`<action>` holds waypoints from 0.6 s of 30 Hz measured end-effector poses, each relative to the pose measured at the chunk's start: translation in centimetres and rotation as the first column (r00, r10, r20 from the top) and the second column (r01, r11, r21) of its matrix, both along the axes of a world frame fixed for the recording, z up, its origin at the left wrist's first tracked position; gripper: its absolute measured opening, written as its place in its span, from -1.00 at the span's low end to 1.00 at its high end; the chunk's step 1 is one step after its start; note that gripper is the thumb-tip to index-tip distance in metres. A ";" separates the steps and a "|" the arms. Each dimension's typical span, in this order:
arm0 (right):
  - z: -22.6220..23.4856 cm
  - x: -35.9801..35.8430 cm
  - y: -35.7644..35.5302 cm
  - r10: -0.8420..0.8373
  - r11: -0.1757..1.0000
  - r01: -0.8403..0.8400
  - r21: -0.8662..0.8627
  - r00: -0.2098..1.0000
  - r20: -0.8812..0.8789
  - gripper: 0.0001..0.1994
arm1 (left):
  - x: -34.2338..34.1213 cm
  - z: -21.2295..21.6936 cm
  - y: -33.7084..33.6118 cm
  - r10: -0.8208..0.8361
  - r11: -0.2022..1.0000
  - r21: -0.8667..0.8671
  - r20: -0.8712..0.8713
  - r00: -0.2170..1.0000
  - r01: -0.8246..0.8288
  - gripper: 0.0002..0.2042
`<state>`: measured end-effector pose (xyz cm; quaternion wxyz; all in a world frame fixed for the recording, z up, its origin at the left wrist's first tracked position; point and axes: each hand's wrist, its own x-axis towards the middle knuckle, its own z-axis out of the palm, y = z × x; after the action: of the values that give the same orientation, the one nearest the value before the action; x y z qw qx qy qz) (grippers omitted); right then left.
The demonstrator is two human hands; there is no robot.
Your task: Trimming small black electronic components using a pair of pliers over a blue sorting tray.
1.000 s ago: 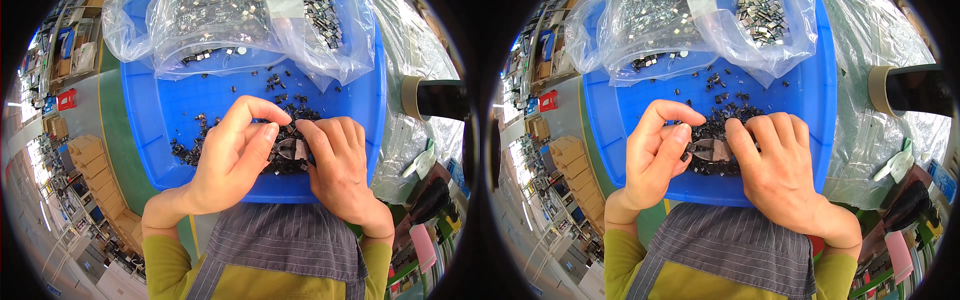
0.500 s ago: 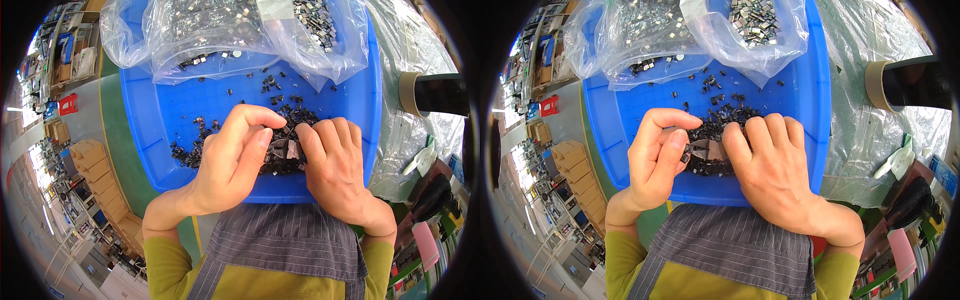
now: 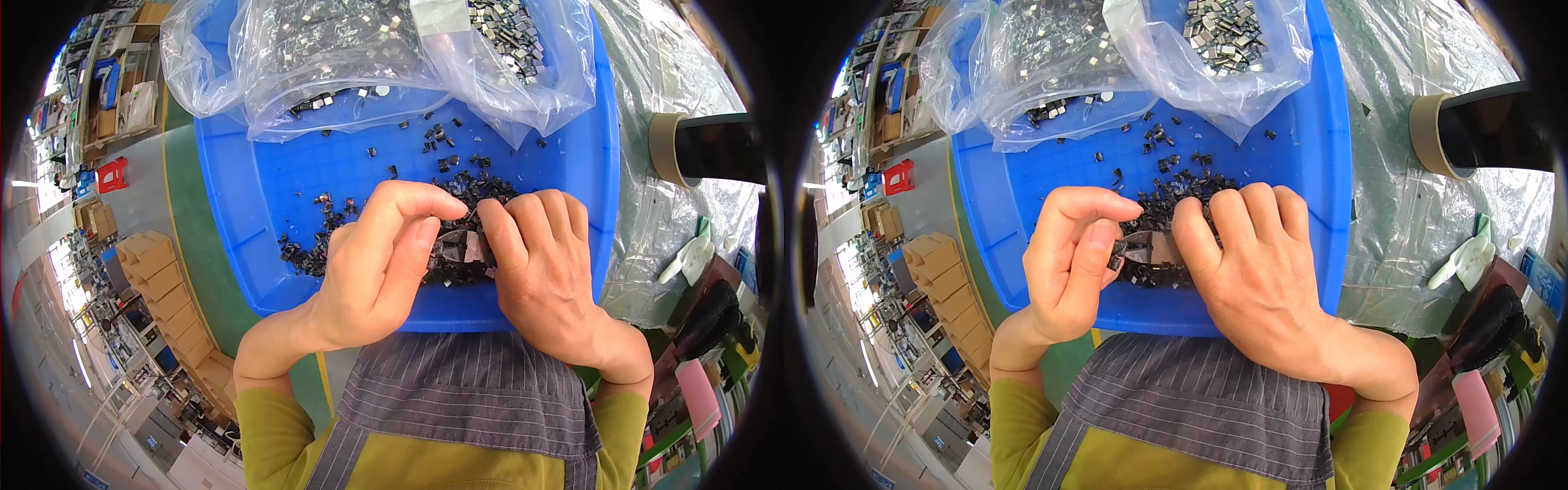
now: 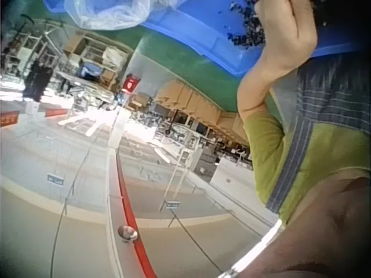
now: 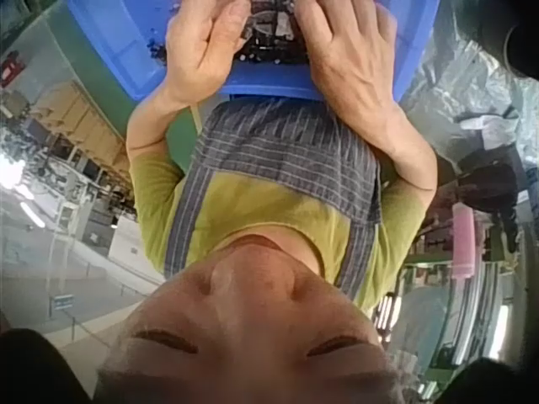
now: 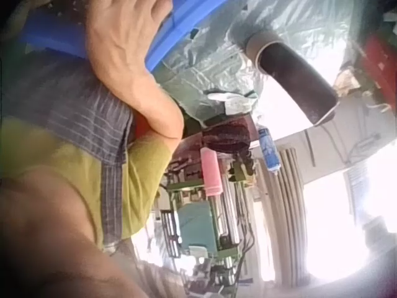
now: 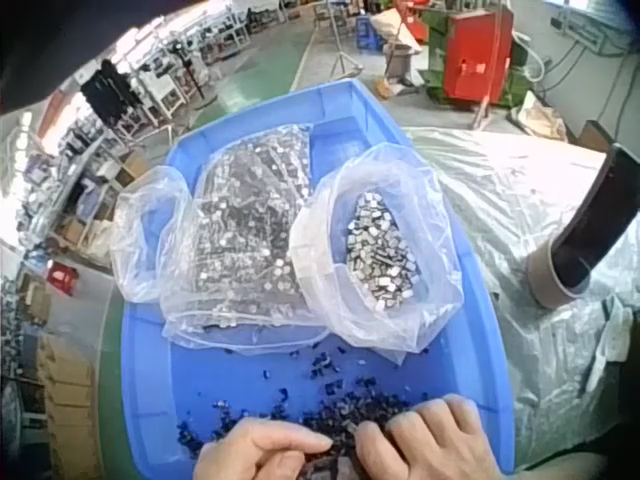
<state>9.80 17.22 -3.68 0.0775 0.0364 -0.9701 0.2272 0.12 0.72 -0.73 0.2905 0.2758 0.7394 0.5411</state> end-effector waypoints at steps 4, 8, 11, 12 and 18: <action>0.1 0.1 0.0 0.004 1.000 -0.004 0.012 1.000 0.017 -0.73 | -0.1 0.1 0.1 -0.014 1.000 -0.012 -0.009 1.000 0.014 -0.83; 0.4 0.1 0.0 0.011 1.000 -0.012 0.019 0.999 0.051 -0.78 | 0.0 0.0 0.1 0.011 1.000 -0.002 0.011 1.000 -0.011 -0.83; 0.5 0.2 0.0 0.029 1.000 -0.029 -0.003 0.995 0.095 -0.79 | -0.4 0.2 -0.1 -0.014 0.999 -0.043 0.061 0.998 0.016 -0.84; 0.5 0.2 0.0 0.027 1.000 -0.027 -0.003 0.995 0.095 -0.79 | -0.6 0.5 -0.2 -0.014 0.998 -0.054 0.150 0.989 0.023 -0.84; 0.3 0.2 -0.1 0.003 1.000 -0.003 0.007 0.998 0.057 -0.80 | -0.5 0.9 0.6 0.061 0.997 0.006 0.492 0.868 -0.073 -0.81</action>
<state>9.96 17.16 -3.38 0.0495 0.0317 -0.9727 0.2247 -0.39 1.35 0.15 0.4467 0.1068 0.6436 0.6123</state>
